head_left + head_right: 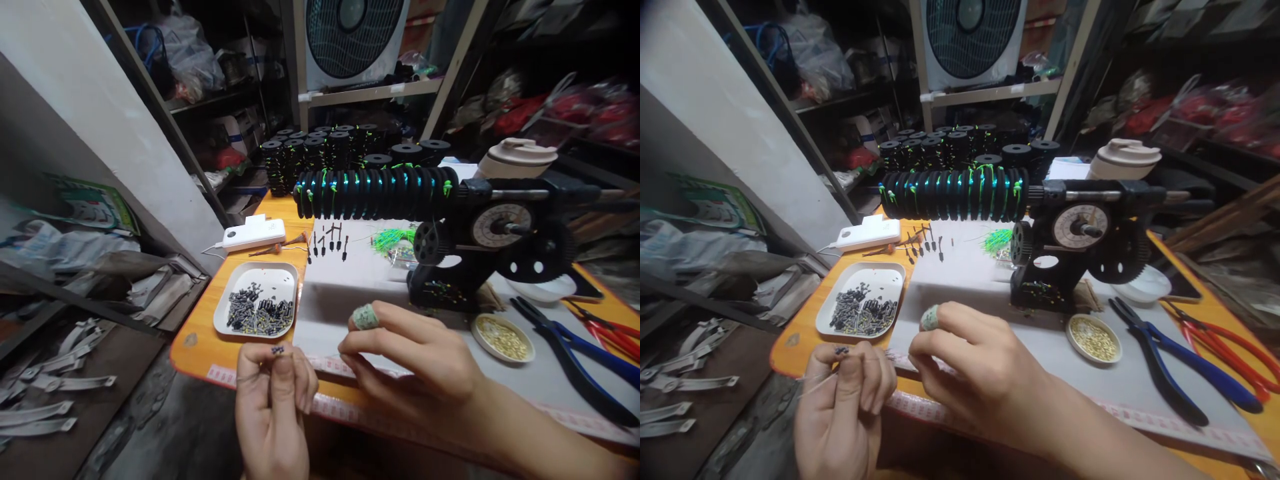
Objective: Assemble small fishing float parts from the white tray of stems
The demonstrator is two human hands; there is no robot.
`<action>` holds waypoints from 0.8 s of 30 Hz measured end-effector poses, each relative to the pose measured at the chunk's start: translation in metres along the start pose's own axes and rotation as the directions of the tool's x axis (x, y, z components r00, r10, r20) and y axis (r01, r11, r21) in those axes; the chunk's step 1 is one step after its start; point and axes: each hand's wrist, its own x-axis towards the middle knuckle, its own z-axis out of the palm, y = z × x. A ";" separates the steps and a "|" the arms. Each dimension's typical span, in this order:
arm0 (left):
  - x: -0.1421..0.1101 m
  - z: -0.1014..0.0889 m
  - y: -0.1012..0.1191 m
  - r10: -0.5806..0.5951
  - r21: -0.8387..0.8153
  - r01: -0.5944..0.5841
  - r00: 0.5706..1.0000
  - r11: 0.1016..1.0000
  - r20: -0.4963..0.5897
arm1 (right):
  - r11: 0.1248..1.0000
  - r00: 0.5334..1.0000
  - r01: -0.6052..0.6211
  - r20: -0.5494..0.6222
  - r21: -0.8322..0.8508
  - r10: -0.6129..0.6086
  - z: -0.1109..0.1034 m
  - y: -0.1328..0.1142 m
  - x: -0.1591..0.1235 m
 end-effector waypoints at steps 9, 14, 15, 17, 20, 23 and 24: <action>0.005 -0.003 0.006 0.074 0.110 -0.066 0.994 0.992 -0.076 | 1.000 1.000 -0.004 0.022 -0.014 0.004 -0.004 0.005 0.001; 0.003 0.004 0.018 0.123 -0.085 -0.132 0.987 0.988 -0.103 | 0.990 0.996 0.078 0.057 -0.121 -0.071 -0.011 0.008 0.000; 0.002 0.006 0.020 0.142 -0.100 -0.155 0.982 0.983 -0.128 | 0.984 0.995 0.093 0.051 -0.151 -0.086 -0.012 0.008 -0.001; -0.001 0.009 0.020 0.159 -0.102 -0.176 0.975 0.979 -0.154 | 0.977 0.993 0.117 0.038 -0.177 -0.112 -0.014 0.007 0.000; -0.005 0.013 0.016 0.142 -0.089 -0.153 0.982 0.984 -0.127 | 0.978 0.991 0.132 0.041 -0.162 -0.127 -0.011 0.001 0.002; -0.009 0.015 0.011 0.137 -0.081 -0.145 0.986 0.986 -0.094 | 0.956 0.978 0.206 0.085 -0.208 -0.193 -0.005 -0.003 0.004; -0.011 0.015 0.011 0.149 -0.074 -0.156 0.985 0.985 -0.091 | 0.941 0.967 0.249 0.107 -0.230 -0.230 -0.004 -0.002 0.004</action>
